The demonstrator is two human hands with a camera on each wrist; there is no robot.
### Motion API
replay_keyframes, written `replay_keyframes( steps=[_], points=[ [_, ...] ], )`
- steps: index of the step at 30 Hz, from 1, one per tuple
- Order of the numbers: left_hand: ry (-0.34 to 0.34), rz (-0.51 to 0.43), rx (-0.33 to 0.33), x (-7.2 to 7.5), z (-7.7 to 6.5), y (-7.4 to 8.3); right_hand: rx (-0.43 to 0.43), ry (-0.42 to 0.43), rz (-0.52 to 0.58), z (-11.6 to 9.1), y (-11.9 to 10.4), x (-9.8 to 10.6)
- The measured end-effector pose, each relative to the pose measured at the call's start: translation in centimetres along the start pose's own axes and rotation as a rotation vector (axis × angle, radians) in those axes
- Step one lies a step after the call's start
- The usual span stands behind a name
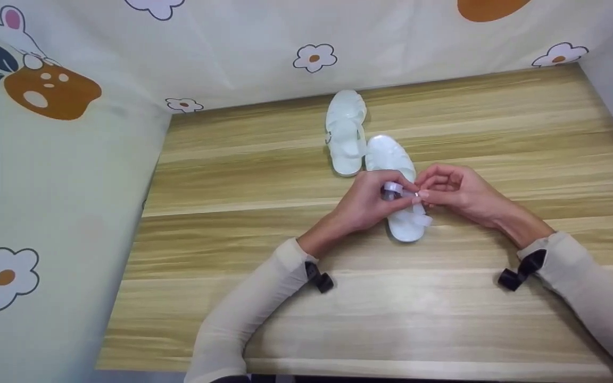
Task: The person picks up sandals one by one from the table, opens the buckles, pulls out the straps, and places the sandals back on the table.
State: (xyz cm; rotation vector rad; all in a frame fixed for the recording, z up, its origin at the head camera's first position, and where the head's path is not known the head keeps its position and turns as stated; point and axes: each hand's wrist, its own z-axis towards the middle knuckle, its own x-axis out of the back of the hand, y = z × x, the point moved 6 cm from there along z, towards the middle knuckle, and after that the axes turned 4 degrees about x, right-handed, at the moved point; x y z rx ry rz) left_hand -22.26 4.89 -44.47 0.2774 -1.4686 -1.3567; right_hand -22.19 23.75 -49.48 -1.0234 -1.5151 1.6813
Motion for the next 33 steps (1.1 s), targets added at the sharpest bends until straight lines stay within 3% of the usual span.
replay_keyframes(
  steps=[15, 33],
  points=[
    [0.033, -0.018, 0.024, 0.28, -0.04, -0.63, -0.033, 0.013, -0.071, -0.03, -0.13, -0.69],
    [0.020, -0.013, 0.050, 0.17, 0.06, -0.70, -0.073, 0.039, -0.129, 0.07, -0.10, -0.71]
  ],
)
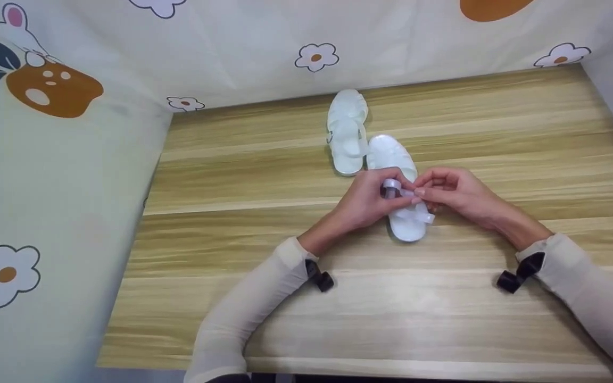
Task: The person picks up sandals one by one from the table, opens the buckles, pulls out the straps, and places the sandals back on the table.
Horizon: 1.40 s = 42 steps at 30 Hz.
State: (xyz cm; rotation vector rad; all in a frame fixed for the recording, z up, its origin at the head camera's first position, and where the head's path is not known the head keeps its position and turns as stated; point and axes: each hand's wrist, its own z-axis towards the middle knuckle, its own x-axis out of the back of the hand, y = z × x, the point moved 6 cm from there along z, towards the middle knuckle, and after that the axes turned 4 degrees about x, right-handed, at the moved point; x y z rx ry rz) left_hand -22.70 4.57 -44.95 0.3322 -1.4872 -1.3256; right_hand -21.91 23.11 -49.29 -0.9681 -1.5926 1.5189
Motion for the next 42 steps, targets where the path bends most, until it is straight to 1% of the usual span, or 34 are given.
replay_keyframes(
  steps=[5, 9, 12, 22, 24, 26, 27, 29, 31, 34, 36, 39, 40, 42],
  points=[
    [-0.001, -0.007, -0.010, -0.1, 0.0, 0.0, 0.016, -0.008, 0.016, 0.2, -0.1, -0.1],
    [-0.015, -0.031, -0.004, -0.1, -0.1, 0.0, 0.029, -0.002, 0.024, 0.2, -0.1, 0.0],
    [-0.018, -0.037, 0.009, 0.0, -0.1, -0.1, 0.023, 0.002, 0.027, 0.3, 0.0, 0.0],
    [-0.011, -0.057, 0.004, 1.0, 0.0, -0.2, 0.032, 0.008, -0.028, 0.2, 0.1, -0.2],
    [-0.001, -0.055, 0.002, 1.3, 0.2, -0.3, 0.027, 0.015, -0.038, 0.2, 0.2, -0.1],
    [0.026, -0.045, -0.006, 1.9, 0.3, -0.2, 0.024, 0.026, -0.055, 0.3, 0.3, -0.1],
    [0.048, -0.031, -0.004, 2.3, 0.4, -0.1, 0.023, 0.031, -0.068, 0.3, 0.3, -0.1],
    [0.099, 0.035, -0.004, 3.2, 0.3, 0.2, 0.027, 0.031, -0.101, 0.3, 0.3, -0.2],
    [0.140, 0.140, 0.014, 3.9, 0.1, 0.5, 0.034, 0.027, -0.151, 0.3, 0.3, -0.4],
    [0.170, 0.313, 0.051, 4.4, -0.3, 1.0, 0.054, 0.030, -0.247, 0.2, 0.1, -0.6],
    [0.175, 0.392, 0.075, 4.5, -0.4, 1.2, 0.060, 0.046, -0.285, 0.2, 0.0, -0.6],
    [0.171, 0.443, 0.091, 4.4, -0.5, 1.5, 0.062, 0.064, -0.298, 0.2, -0.1, -0.6],
    [0.150, 0.440, 0.101, 4.3, -0.6, 1.4, 0.058, 0.067, -0.288, 0.2, -0.1, -0.6],
    [0.077, 0.429, 0.144, 3.8, -0.7, 1.2, 0.052, 0.072, -0.277, 0.2, 0.0, -0.6]
  ],
)
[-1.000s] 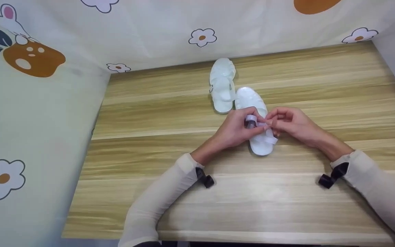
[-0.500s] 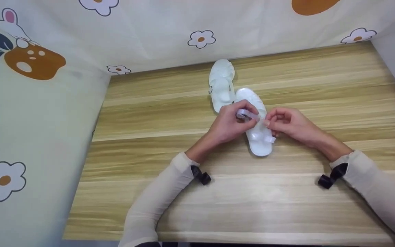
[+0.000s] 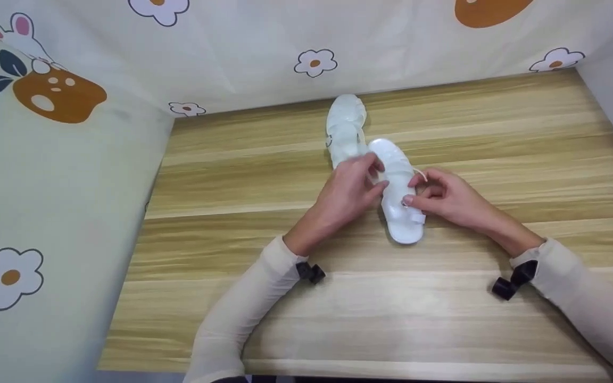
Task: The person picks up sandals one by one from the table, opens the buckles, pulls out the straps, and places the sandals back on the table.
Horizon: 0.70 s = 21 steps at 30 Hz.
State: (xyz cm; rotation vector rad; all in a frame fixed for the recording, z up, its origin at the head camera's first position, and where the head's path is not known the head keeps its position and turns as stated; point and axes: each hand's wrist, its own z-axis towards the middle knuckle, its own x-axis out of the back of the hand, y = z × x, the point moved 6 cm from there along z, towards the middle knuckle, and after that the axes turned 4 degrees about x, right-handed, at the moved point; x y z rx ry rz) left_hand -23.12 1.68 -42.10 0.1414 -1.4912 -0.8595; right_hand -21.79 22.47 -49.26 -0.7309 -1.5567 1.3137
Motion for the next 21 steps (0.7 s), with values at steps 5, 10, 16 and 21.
replay_keyframes(
  steps=[5, 10, 16, 21],
  points=[
    [-0.207, -0.015, 0.038, -1.8, -0.4, 0.1, 0.011, 0.020, -0.006, 0.0, -0.2, 0.0],
    [-0.219, -0.043, -0.009, -2.0, -0.6, 0.8, 0.040, 0.031, -0.038, 0.0, -0.7, 0.1],
    [-0.222, -0.063, -0.013, -1.7, -0.6, 0.9, 0.059, 0.016, -0.078, 0.0, -1.4, -0.2],
    [-0.187, -0.060, -0.028, -1.4, -0.7, 1.0, 0.051, 0.041, -0.065, 0.1, -1.8, -0.4]
  ],
)
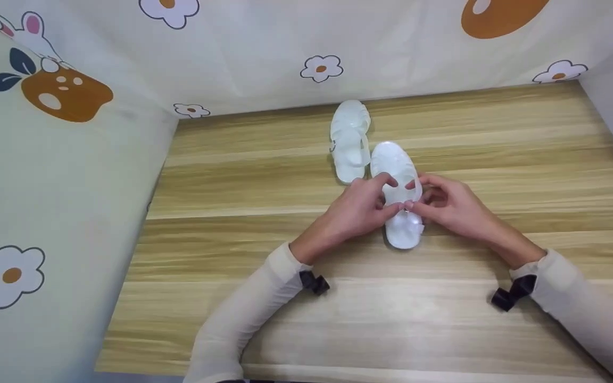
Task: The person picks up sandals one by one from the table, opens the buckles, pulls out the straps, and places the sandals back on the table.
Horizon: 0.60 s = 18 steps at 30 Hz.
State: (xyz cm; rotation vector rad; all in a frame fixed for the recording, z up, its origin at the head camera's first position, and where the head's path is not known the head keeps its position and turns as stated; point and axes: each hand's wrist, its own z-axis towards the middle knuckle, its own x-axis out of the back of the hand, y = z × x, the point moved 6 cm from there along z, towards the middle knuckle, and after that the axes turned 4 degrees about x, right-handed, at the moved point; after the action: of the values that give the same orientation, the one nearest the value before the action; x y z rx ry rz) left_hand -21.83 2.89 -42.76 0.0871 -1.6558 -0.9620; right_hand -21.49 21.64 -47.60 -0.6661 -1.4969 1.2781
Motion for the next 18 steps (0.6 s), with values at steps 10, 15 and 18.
replay_keyframes(
  steps=[10, 15, 18],
  points=[
    [0.058, -0.041, 0.020, -0.3, 1.0, 0.7, 0.058, 0.112, -0.053, 1.3, -0.8, 1.5],
    [0.111, -0.123, 0.010, -0.3, 2.2, 1.4, 0.069, 0.173, -0.077, 2.8, -1.3, 3.0],
    [0.134, -0.154, 0.024, -0.6, 3.3, 1.8, 0.050, 0.202, -0.081, 3.7, -1.5, 4.0]
  ],
)
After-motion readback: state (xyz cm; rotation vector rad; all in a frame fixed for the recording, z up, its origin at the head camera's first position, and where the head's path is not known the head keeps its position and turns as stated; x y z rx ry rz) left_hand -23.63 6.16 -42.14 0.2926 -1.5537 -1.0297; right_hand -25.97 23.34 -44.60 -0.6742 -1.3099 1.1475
